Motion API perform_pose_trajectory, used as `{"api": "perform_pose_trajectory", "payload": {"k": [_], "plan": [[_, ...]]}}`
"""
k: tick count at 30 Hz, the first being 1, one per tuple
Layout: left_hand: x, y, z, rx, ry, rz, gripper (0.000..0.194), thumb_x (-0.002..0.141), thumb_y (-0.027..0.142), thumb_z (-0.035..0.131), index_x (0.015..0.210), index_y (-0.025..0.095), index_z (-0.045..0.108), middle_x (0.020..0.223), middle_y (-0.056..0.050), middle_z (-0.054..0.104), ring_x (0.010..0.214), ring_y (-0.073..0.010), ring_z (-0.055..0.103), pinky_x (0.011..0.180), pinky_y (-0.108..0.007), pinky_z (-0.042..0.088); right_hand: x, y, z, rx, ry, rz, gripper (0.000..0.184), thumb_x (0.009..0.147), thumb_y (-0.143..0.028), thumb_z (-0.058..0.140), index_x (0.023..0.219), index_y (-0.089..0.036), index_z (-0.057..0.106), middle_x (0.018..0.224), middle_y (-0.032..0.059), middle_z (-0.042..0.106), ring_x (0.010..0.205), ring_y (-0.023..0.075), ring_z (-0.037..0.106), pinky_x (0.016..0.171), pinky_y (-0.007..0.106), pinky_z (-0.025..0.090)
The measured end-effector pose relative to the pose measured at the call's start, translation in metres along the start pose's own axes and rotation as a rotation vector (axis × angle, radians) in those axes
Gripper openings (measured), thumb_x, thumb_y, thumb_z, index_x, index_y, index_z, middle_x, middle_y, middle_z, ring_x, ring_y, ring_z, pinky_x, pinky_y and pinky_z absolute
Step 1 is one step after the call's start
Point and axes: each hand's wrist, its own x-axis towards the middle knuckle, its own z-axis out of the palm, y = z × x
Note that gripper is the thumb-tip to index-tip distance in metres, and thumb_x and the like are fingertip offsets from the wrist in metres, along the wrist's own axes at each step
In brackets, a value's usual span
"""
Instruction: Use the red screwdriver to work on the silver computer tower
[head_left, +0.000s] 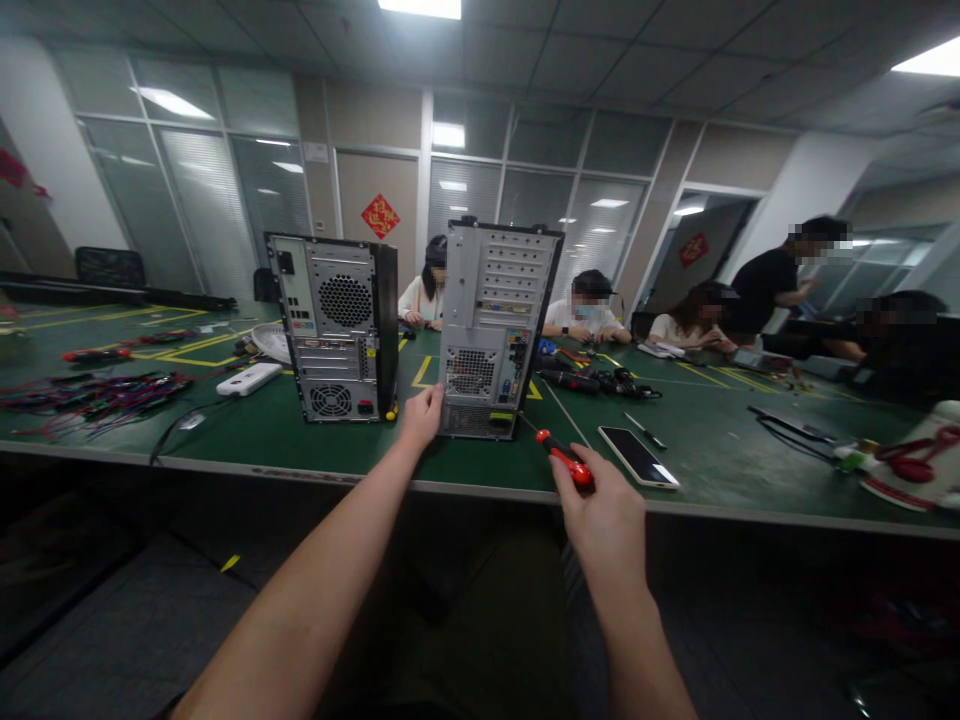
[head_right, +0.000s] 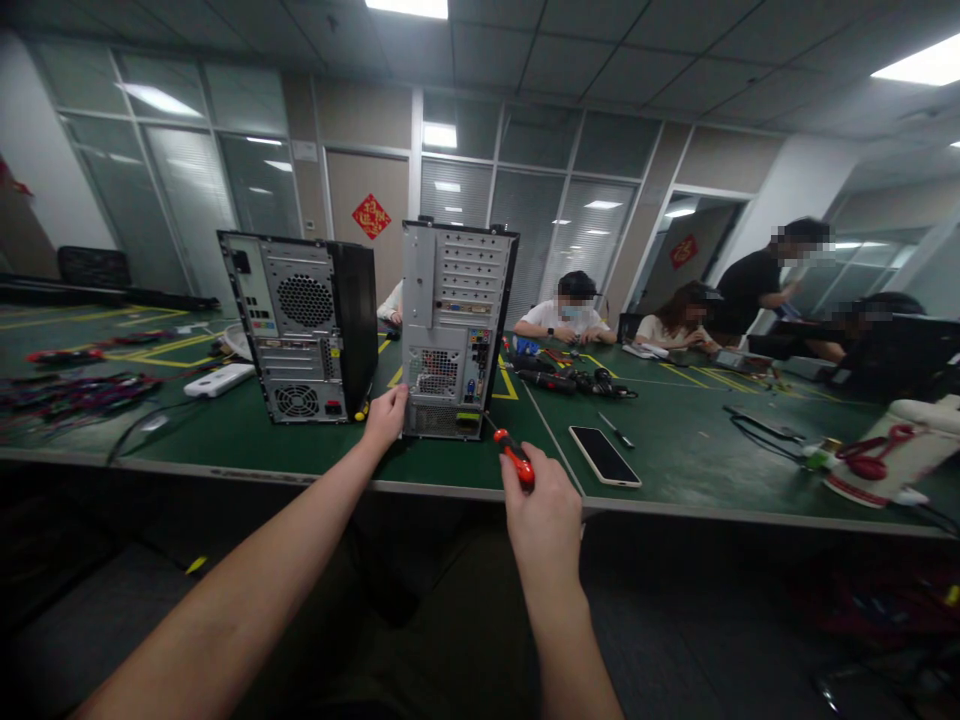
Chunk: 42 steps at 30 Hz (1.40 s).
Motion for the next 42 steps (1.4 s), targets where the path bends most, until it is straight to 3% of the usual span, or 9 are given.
{"api": "perform_pose_trajectory", "payload": {"k": [4,11,20,24,28,32,35,38,42], "plan": [[-0.0003,0.0006,-0.0003,-0.005,-0.004,0.002,0.059,0.106,0.057,0.036,0.089,0.017,0.075,0.085,-0.010,0.075,0.084,-0.0243,0.067,0.075,-0.030,0.046,-0.0005,-0.0016,-0.0050,-0.036,-0.055,-0.075,0.036,0.100,-0.038,0.053,0.122,-0.018,0.075,0.110,0.0127,0.071,0.094,0.0273,0.070,0.082,0.041,0.057],[-0.0003,-0.0008,0.0002,-0.018,-0.005,-0.002,0.059,0.106,0.058,0.036,0.091,0.016,0.076,0.086,-0.010,0.076,0.084,-0.0237,0.067,0.074,-0.029,0.046,0.0002,0.0026,-0.0077,-0.025,-0.086,-0.154,0.035,0.096,-0.022,0.050,0.119,-0.023,0.077,0.120,0.0117,0.068,0.108,0.0277,0.068,0.098,0.046,0.056],[0.0005,-0.0014,0.0006,-0.007,0.006,0.004,0.059,0.106,0.057,0.036,0.089,0.016,0.075,0.084,-0.010,0.075,0.082,-0.0234,0.067,0.072,-0.029,0.045,-0.0002,-0.0035,-0.0071,0.001,-0.074,0.014,0.044,0.100,-0.050,0.053,0.122,-0.016,0.071,0.104,0.0138,0.075,0.090,0.0285,0.072,0.080,0.040,0.055],[0.0009,-0.0003,0.0010,0.018,0.012,0.001,0.058,0.106,0.056,0.036,0.086,0.017,0.074,0.082,-0.009,0.074,0.082,-0.0235,0.067,0.074,-0.029,0.044,0.0000,-0.0033,-0.0059,-0.038,-0.095,0.116,0.048,0.099,-0.062,0.050,0.112,-0.020,0.069,0.080,0.0082,0.073,0.070,0.0266,0.070,0.066,0.035,0.048],[0.0003,0.0001,0.0004,0.001,0.003,-0.006,0.059,0.105,0.058,0.036,0.086,0.017,0.073,0.083,-0.009,0.074,0.081,-0.0228,0.065,0.073,-0.028,0.043,0.0000,-0.0037,-0.0050,-0.055,-0.085,0.127,0.048,0.100,-0.064,0.046,0.102,-0.022,0.069,0.072,0.0058,0.070,0.064,0.0254,0.067,0.063,0.034,0.045],[-0.0001,-0.0002,0.0000,-0.012,0.002,-0.007,0.059,0.105,0.059,0.037,0.087,0.017,0.073,0.083,-0.009,0.074,0.080,-0.0224,0.065,0.072,-0.028,0.043,-0.0003,-0.0038,-0.0063,-0.002,-0.057,0.026,0.038,0.101,-0.051,0.051,0.111,-0.020,0.070,0.092,0.0098,0.075,0.080,0.0266,0.072,0.075,0.037,0.052],[-0.0001,-0.0001,0.0000,-0.017,0.002,-0.003,0.058,0.105,0.058,0.037,0.086,0.017,0.073,0.082,-0.009,0.074,0.079,-0.0223,0.064,0.071,-0.029,0.042,-0.0009,-0.0034,-0.0082,-0.009,-0.054,-0.077,0.030,0.099,-0.036,0.051,0.115,-0.020,0.071,0.111,0.0125,0.072,0.096,0.0279,0.071,0.086,0.041,0.055],[0.0000,0.0002,-0.0001,-0.016,0.005,0.006,0.057,0.105,0.058,0.037,0.084,0.017,0.072,0.081,-0.008,0.073,0.079,-0.0223,0.065,0.071,-0.029,0.042,-0.0011,-0.0033,-0.0096,-0.005,-0.075,-0.121,0.029,0.096,-0.026,0.049,0.113,-0.021,0.073,0.119,0.0128,0.069,0.103,0.0275,0.070,0.091,0.042,0.056],[-0.0002,0.0012,-0.0007,-0.002,0.006,-0.003,0.058,0.105,0.058,0.036,0.085,0.017,0.072,0.082,-0.008,0.073,0.080,-0.0225,0.065,0.072,-0.029,0.042,-0.0001,-0.0045,-0.0099,0.033,-0.081,-0.102,0.032,0.097,-0.029,0.051,0.119,-0.020,0.072,0.121,0.0133,0.071,0.108,0.0282,0.071,0.095,0.043,0.055]]}}
